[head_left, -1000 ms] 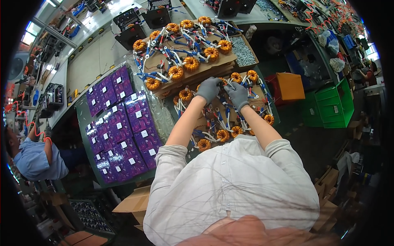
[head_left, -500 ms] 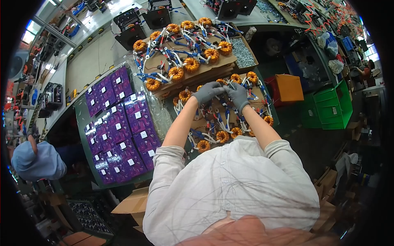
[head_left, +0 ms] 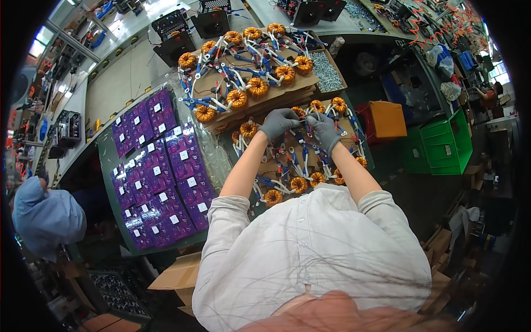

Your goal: Assembling copper transformer coils onto a wooden board and securing them with wires.

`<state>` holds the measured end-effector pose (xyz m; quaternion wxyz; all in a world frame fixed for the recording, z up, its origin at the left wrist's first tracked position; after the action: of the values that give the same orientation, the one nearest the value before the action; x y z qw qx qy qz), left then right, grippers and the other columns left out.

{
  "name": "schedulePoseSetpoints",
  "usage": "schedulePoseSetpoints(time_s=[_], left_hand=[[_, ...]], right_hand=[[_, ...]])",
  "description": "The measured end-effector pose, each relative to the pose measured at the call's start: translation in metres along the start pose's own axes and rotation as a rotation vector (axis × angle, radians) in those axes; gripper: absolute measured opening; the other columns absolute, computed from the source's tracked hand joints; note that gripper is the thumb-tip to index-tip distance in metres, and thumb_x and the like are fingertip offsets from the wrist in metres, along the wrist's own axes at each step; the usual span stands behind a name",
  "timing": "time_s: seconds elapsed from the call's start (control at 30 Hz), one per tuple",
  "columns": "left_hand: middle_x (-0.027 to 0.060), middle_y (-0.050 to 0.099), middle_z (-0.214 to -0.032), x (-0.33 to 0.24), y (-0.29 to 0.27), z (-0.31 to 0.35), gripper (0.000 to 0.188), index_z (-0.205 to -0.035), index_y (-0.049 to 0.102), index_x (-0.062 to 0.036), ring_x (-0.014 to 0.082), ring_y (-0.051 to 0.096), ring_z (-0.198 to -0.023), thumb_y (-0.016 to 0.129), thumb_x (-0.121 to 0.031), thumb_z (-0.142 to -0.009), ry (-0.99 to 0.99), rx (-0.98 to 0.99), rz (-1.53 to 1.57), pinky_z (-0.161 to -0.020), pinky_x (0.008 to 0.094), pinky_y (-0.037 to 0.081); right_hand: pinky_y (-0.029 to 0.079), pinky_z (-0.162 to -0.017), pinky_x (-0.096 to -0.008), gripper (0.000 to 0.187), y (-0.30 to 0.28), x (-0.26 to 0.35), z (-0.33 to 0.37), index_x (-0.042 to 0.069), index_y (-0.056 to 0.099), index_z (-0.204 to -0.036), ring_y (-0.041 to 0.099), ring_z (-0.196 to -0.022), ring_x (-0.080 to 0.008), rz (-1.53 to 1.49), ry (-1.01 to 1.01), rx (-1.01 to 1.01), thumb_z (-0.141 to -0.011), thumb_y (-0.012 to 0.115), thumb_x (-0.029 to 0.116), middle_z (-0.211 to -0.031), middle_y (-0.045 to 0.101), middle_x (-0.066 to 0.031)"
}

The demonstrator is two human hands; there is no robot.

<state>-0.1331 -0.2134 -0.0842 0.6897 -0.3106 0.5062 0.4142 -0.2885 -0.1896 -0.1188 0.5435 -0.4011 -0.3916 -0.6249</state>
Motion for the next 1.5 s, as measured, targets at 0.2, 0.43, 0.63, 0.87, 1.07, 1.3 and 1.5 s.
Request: schedulePoseSetpoints(time_s=[0.2, 0.43, 0.63, 0.87, 1.07, 1.3, 1.5], left_hand=[[0.0039, 0.064, -0.078, 0.004, -0.002, -0.006, 0.017, -0.086, 0.067, -0.0012, 0.0103, 0.056, -0.071, 0.067, -0.013, -0.075, 0.021, -0.032, -0.055, -0.066, 0.0273, 0.046], [0.0117, 0.066, -0.093, -0.006, 0.003, -0.007, 0.035, -0.107, 0.061, -0.0084, 0.0228, 0.064, -0.08, 0.069, -0.022, -0.076, 0.147, -0.201, -0.355, -0.072, 0.0332, 0.05], [0.0147, 0.063, -0.091, -0.023, 0.021, -0.004, 0.027, -0.098, 0.06, -0.0111, 0.0312, 0.062, -0.085, 0.061, -0.029, -0.078, 0.465, -0.309, -0.838, -0.07, 0.0422, 0.049], [0.0083, 0.062, -0.09, -0.042, 0.051, 0.058, 0.028, -0.094, 0.064, -0.0115, 0.0259, 0.057, -0.09, 0.057, -0.035, -0.08, 0.755, -0.128, -1.144, -0.084, 0.0391, 0.041], [0.0082, 0.061, -0.09, -0.041, 0.066, 0.035, 0.023, -0.09, 0.063, -0.0124, 0.0244, 0.057, -0.09, 0.053, -0.032, -0.084, 0.536, 0.048, -1.312, -0.082, 0.0389, 0.04], [0.0081, 0.061, -0.097, -0.038, 0.097, -0.012, 0.022, -0.099, 0.063, -0.0159, 0.0272, 0.058, -0.094, 0.056, -0.014, -0.078, 0.458, 0.013, -1.334, -0.083, 0.0399, 0.044], [0.011, 0.061, -0.098, -0.039, 0.096, -0.022, 0.031, -0.107, 0.057, -0.012, 0.0291, 0.058, -0.095, 0.057, -0.011, -0.076, 0.427, 0.05, -1.265, -0.083, 0.0393, 0.045]], right_hand=[[0.042, -0.06, -0.0207, 0.012, 0.001, 0.003, 0.007, 0.005, 0.066, -0.09, 0.049, -0.064, -0.0046, -0.019, 0.069, 0.019, -0.084, 0.066, 0.015, -0.074, 0.059, 0.0043], [0.043, -0.061, -0.0205, 0.008, 0.004, 0.018, 0.007, 0.004, 0.066, -0.085, 0.051, -0.066, -0.0041, 0.03, -0.152, -0.04, -0.082, 0.067, 0.011, -0.074, 0.06, 0.0036], [0.043, -0.061, -0.0214, 0.007, 0.025, 0.03, 0.027, 0.004, 0.065, -0.083, 0.051, -0.066, -0.0039, 0.118, -0.29, -0.054, -0.081, 0.067, 0.01, -0.074, 0.06, 0.0033], [0.034, -0.047, -0.0211, 0.026, -0.018, 0.039, 0.032, 0.008, 0.062, -0.084, 0.041, -0.056, -0.0031, 0.164, -0.061, 0.042, -0.086, 0.06, 0.034, -0.064, 0.046, 0.0064], [0.027, -0.042, -0.0198, 0.03, -0.066, 0.019, 0.058, 0.013, 0.056, -0.098, 0.036, -0.051, -0.0044, 0.121, 0.16, 0.017, -0.091, 0.048, 0.041, -0.065, 0.04, 0.0052], [0.039, -0.057, -0.022, 0.025, -0.074, 0.012, 0.053, 0.005, 0.06, -0.093, 0.047, -0.063, -0.0064, 0.174, 0.068, 0.03, -0.089, 0.053, 0.029, -0.069, 0.05, 0.001], [0.045, -0.075, -0.0424, 0.035, -0.061, 0.045, 0.002, 0.003, 0.057, -0.098, 0.059, -0.085, -0.0372, 0.876, -0.26, -0.125, -0.089, 0.043, 0.034, -0.091, 0.061, -0.0214]])
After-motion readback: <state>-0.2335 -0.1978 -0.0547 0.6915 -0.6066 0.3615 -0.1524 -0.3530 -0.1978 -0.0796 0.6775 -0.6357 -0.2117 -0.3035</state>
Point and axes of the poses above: each hand's wrist, its own z-axis away from the middle knuckle, its own y-axis out of the palm, x = y × z, the point moved 10 cm from there along -z, towards the middle knuckle
